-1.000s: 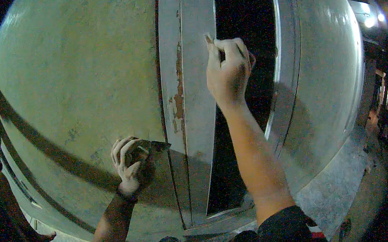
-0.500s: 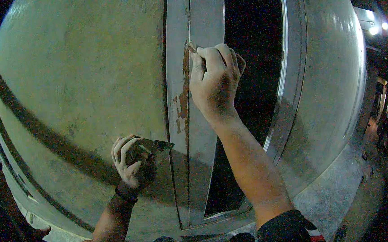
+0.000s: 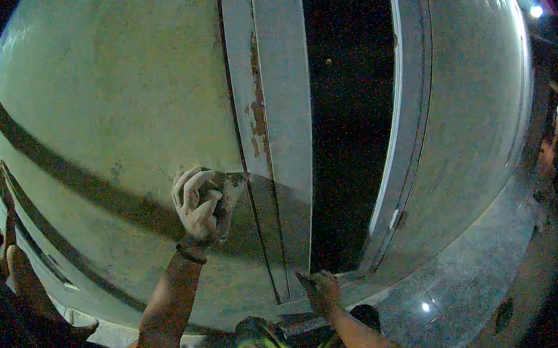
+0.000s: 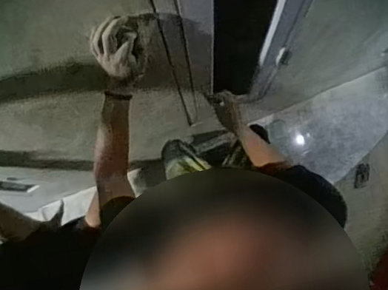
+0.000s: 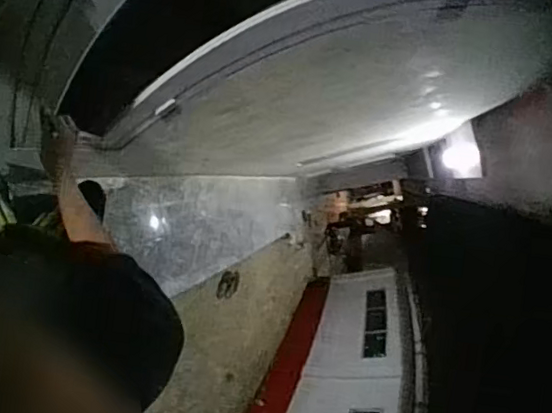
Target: The person uses a metal scraper to remove old paint and rust from the vertical frame of a door. Another person sands the adjacent wall surface. The camera wearer works along the door edge, scraping away material in short strokes.
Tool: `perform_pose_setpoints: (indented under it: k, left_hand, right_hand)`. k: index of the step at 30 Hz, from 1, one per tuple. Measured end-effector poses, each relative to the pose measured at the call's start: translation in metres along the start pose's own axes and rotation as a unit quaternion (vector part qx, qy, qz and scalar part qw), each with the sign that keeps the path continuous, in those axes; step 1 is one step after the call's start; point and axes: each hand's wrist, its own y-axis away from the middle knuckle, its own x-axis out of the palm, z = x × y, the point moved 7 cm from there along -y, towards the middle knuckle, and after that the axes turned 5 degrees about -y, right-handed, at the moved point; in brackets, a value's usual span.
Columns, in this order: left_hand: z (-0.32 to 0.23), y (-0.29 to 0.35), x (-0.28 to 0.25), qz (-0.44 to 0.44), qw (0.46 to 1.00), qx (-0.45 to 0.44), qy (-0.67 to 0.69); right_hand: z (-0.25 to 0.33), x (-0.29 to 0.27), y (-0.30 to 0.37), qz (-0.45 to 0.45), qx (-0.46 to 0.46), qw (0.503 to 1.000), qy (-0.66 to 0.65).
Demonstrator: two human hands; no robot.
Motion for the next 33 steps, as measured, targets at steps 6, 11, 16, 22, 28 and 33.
perform_pose_setpoints:
  k: [6, 11, 16, 22, 28, 33]
  left_hand:
    - [-0.048, 0.085, -0.012, 0.105, 0.967, -0.177, 0.150]
    - [-0.123, 0.226, 0.011, 0.225, 0.791, -0.470, 0.320]
    - [-0.188, 0.305, -0.012, 0.268, 0.453, -0.713, 0.462]
    - [-0.183, 0.302, -0.037, 0.325, 0.468, -0.728, 0.382]
    - [-0.195, 0.282, -0.045, 0.293, 0.538, -0.682, 0.399]
    - [-0.183, 0.280, -0.071, 0.317, 0.712, -0.557, 0.288]
  right_hand:
    - [-0.021, -0.022, 0.069, 0.084, 0.451, 0.830, -0.316]
    - [0.005, -0.059, 0.051, 0.008, 0.454, 0.707, -0.542]
    - [0.015, -0.094, 0.053, -0.043, 0.430, 0.661, -0.614]
    - [0.034, -0.093, 0.093, -0.039, 0.412, 0.624, -0.663]
    - [0.053, -0.062, 0.143, 0.000, 0.450, 0.718, -0.531]
    - [0.057, -0.015, 0.194, 0.161, 0.506, 0.714, -0.456]
